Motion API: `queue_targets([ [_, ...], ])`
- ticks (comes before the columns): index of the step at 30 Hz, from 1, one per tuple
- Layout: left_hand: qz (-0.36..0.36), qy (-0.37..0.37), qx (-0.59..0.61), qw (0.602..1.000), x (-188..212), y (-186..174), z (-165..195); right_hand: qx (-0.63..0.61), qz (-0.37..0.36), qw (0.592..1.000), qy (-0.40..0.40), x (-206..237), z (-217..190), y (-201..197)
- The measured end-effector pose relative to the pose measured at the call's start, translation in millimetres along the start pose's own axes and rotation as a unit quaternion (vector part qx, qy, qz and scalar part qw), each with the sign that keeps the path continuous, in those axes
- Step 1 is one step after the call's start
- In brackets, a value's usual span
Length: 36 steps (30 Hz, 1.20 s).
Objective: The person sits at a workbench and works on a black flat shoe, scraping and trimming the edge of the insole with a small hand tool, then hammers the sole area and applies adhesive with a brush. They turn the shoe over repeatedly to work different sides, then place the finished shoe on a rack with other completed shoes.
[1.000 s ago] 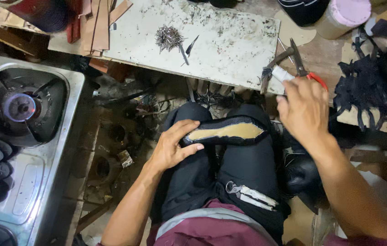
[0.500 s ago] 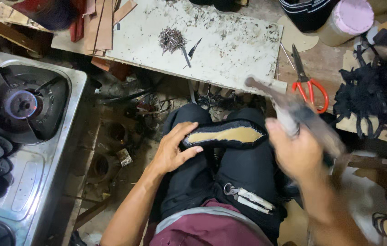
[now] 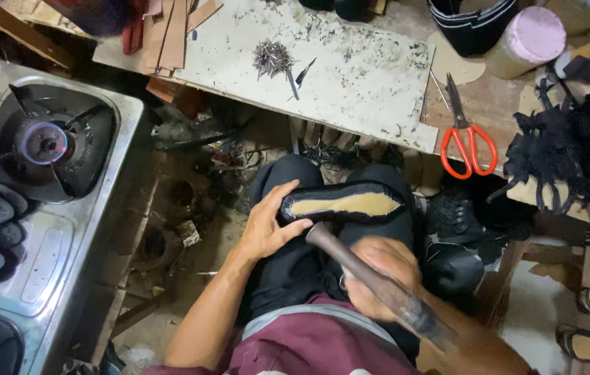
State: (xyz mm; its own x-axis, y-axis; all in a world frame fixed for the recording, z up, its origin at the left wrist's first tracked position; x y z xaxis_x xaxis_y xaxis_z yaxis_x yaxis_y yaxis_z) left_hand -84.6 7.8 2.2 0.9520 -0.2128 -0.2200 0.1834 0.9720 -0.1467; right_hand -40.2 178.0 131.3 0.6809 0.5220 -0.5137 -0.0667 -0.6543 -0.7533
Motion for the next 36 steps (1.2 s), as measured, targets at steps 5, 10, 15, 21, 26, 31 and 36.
queue_targets([
  [5, 0.013, -0.011, -0.006, 1.000, 4.5, -3.8, -0.9, 0.174, -0.143, 0.970, -0.088, 3.0, -2.9, 32.5],
  [10, 0.016, 0.028, -0.010, 0.999, 7.0, -7.9, 6.2, -0.102, -0.018, 0.995, 0.004, -6.9, -18.4, -11.8],
  [15, 0.028, -0.004, -0.016, 0.999, 6.9, -11.0, -1.8, 0.078, -0.155, 0.981, 0.084, -28.9, -9.3, 23.7],
  [21, 0.042, 0.032, -0.039, 0.998, 10.7, -13.1, 2.2, 0.027, -0.024, 0.999, -0.009, -22.1, -25.2, 0.5],
  [26, 0.034, -0.022, -0.009, 0.999, 4.2, -17.9, -1.1, 0.061, -0.217, 0.953, 0.200, -5.2, 23.7, 50.1],
  [31, 0.041, -0.042, -0.024, 0.998, -2.2, -20.2, 1.2, -0.054, 0.024, 0.998, -0.016, -11.9, -16.7, 5.3],
  [36, 0.027, -0.027, -0.034, 0.999, -3.5, -12.6, -5.8, 0.056, -0.156, 0.983, 0.079, -7.4, 10.8, 43.3],
])
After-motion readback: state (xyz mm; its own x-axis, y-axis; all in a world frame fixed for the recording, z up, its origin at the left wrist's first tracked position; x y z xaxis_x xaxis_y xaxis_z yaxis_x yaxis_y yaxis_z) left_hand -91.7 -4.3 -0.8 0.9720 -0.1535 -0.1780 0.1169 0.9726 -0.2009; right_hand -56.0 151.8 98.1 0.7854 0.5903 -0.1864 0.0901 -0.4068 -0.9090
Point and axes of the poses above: each hand's wrist, its own x-axis away from the middle knuckle, its own y-axis out of the palm, z = x × y, the point moved 9 cm from there along -x, towards the middle knuckle, and after that the axes turned 11 degrees about x, right-handed, at the moved point
